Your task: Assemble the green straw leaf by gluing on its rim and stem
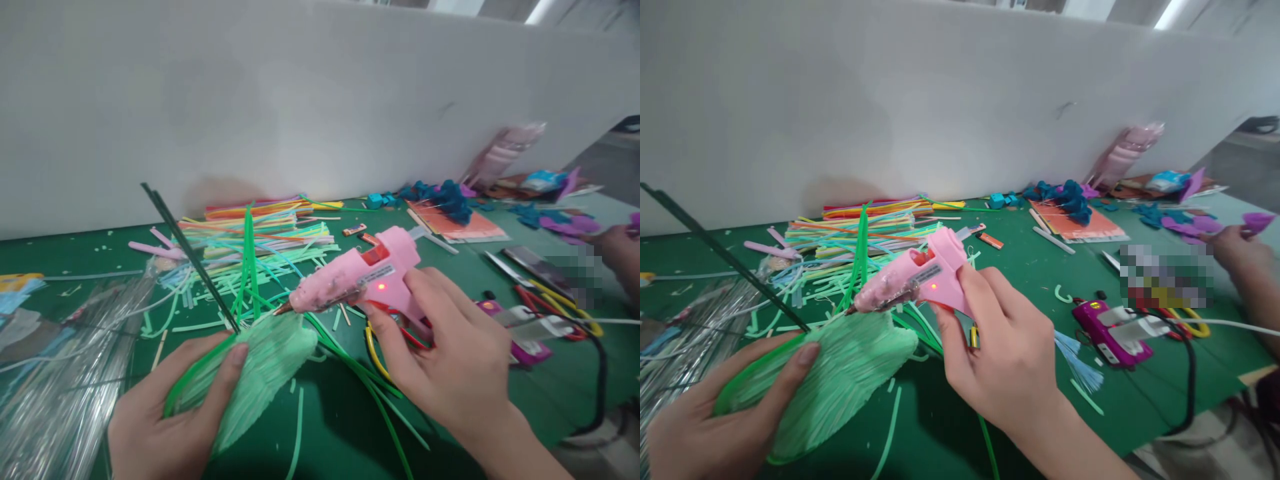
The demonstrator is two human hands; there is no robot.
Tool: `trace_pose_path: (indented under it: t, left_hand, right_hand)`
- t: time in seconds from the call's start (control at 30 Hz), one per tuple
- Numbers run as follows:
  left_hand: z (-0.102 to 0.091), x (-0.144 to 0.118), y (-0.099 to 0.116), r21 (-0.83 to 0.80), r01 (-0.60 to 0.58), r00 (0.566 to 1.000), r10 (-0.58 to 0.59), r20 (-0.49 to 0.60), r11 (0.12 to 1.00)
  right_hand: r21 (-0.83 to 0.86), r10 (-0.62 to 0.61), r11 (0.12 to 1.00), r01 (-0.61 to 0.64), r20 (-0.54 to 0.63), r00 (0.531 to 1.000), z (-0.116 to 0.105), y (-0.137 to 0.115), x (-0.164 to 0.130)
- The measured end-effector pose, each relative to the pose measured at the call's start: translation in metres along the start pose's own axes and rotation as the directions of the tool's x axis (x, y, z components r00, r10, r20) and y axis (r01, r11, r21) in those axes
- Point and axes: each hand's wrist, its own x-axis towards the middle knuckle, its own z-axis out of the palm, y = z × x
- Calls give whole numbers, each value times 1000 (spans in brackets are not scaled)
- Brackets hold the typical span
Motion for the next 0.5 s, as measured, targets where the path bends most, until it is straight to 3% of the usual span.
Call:
trace_pose_path:
  t: [0.27,0.5]
  left_hand:
    - [2,-3,-3,19,59,998,-58,-20,998]
    - [1,-3,1,27,142,990,-141,-18,990]
  right_hand:
    - [-44,37,998,-37,4,999,1,8,-4]
    - [8,27,1000,-26,-28,999,3,-1,-2]
